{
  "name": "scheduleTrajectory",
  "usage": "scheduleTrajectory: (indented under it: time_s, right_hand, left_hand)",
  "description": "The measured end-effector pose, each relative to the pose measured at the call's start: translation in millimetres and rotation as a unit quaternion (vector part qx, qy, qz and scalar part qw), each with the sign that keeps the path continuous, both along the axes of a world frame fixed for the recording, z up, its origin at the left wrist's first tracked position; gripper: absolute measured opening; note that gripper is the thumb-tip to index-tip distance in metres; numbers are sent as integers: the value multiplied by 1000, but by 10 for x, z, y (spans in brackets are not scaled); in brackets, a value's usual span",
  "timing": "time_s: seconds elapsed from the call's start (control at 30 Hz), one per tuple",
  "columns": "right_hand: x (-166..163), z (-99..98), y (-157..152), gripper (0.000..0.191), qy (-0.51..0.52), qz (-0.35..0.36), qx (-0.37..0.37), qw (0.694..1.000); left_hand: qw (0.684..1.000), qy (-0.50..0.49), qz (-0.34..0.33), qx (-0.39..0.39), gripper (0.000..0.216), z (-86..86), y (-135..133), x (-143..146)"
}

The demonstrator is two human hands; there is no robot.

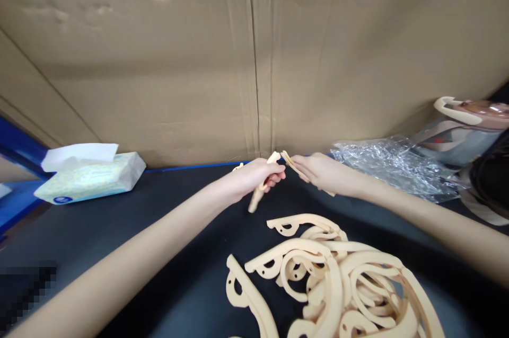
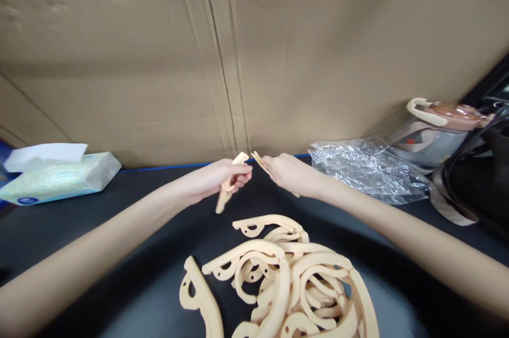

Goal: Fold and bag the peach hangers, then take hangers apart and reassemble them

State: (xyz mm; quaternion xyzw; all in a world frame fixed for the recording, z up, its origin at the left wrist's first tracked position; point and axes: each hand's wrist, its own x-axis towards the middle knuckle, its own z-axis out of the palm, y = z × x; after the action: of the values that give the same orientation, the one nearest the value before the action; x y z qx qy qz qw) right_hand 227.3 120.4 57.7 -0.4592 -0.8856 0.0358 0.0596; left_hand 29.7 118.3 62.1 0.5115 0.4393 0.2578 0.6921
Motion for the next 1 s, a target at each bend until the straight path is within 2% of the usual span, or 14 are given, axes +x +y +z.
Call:
scheduleTrajectory:
  time_s: [0.1,0.2,0.3,0.37,0.5,0.57,0.63,0.7,0.73,0.8,0.9,1.0]
  right_hand:
    - [122,-82,170,32,5,-68,-5,998]
    - [189,-255,283,26,-5,-134,32,990]
    - [158,-385,269,19,-4,-157,47,986]
    - [105,-380,213,23,15,-158,54,986]
    - [-30,-188,94,39,97,-117,55,987]
    - [-100,-84,60,44,199,-73,4,977]
    - [-158,-16,49,41,375,-34,-101,921]
    - [-200,17,54,34,497,-18,-168,851]
    - [-216,26,59,30,521,-14,-178,835]
    - [-238,43,63,23,534,13,-183,825]
    - [-240,90,61,26,530,72,-191,823]
    - [-183,162,74,24,518,57,-169,837]
  left_hand:
    - [997,25,43,56,25,-55,19,32]
    - [994,21,67,87,30,-71,95,64]
    - [990,16,67,122,29,-43,148,112]
    - [986,22,66,151,26,-10,138,150]
    - [972,40,64,223,23,61,66,217]
    - [963,50,60,257,25,93,48,227]
    - [952,64,73,289,28,118,53,215]
    - [941,81,96,316,30,130,74,186]
    - [936,88,105,324,30,131,87,169]
    - [933,95,110,328,29,125,108,136]
    - [936,91,104,324,22,126,117,89]
    - [945,85,94,302,20,165,102,38]
